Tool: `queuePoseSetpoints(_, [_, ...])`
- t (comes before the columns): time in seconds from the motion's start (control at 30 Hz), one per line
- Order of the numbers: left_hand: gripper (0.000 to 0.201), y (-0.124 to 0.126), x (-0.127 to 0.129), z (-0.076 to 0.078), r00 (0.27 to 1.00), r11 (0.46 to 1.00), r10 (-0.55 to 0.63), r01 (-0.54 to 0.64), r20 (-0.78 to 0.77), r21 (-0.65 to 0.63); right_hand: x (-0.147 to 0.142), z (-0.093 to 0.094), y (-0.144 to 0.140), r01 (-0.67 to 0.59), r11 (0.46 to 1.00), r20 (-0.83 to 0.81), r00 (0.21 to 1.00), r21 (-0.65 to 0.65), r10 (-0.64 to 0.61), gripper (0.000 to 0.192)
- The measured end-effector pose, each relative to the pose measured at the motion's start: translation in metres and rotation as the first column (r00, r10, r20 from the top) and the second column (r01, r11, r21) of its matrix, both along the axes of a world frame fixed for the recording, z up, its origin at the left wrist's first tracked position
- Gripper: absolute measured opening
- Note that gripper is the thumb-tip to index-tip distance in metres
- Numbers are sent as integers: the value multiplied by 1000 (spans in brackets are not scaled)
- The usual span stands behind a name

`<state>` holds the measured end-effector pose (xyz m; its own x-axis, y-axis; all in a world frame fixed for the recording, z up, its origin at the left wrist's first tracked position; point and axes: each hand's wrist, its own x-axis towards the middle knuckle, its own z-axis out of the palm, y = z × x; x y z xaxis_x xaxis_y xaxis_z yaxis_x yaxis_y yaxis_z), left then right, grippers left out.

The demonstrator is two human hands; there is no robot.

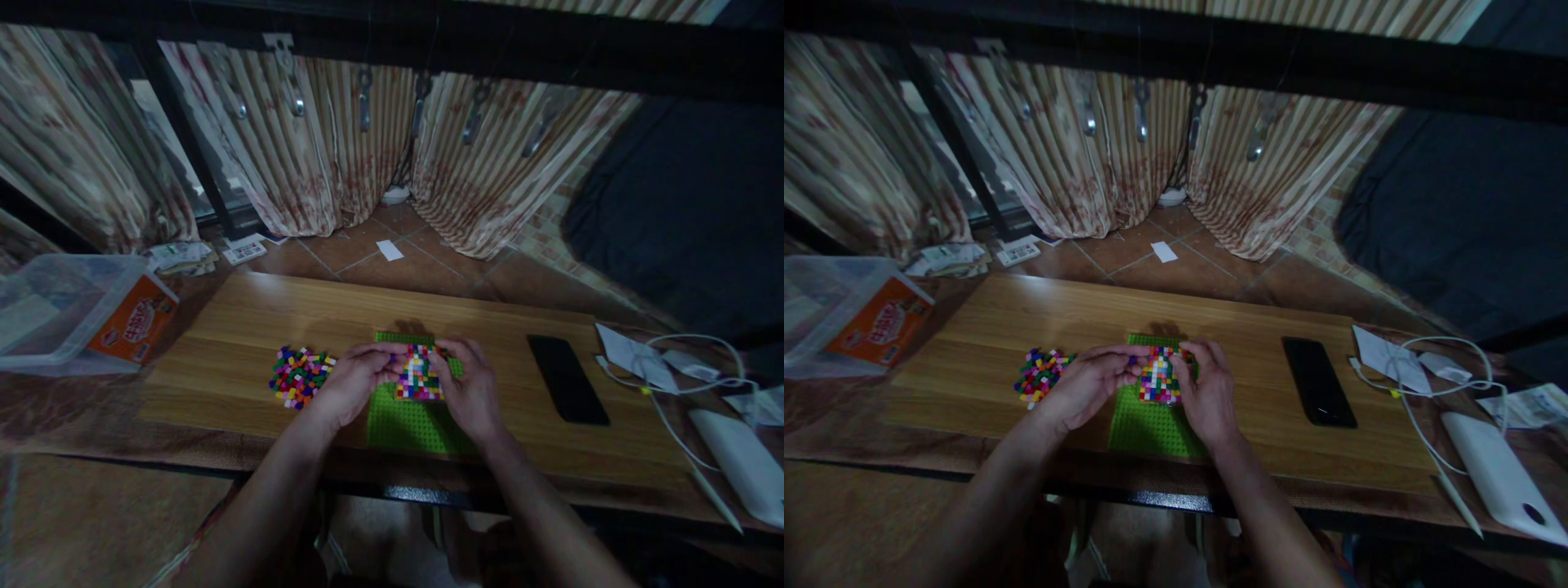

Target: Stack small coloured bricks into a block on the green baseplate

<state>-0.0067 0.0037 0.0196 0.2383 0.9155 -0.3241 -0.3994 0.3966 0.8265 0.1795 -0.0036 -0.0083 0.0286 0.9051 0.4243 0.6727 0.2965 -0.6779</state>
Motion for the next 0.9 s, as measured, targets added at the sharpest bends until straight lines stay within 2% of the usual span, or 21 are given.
queuePoseSetpoints(0.17, [21,0,1,0,1000,1000,-14,15,-21,28,-9,13,-8,-118,987,0,993,107,118,19])
queuePoseSetpoints(0.27, [23,0,3,-1,995,996,-61,65,-78,55,-13,13,-13,-205,971,0,978,122,207,18])
queuePoseSetpoints(0.4, [28,-1,4,-3,975,986,-129,145,-178,78,-15,11,-14,-266,949,32,964,168,264,20])
queuePoseSetpoints(0.73, [26,0,4,-6,929,960,-199,248,-313,127,-16,11,-15,-274,946,106,960,175,258,16])
queuePoseSetpoints(0.9, [27,0,3,-6,860,938,-177,295,-478,183,-13,9,-12,-234,966,73,971,112,227,13])
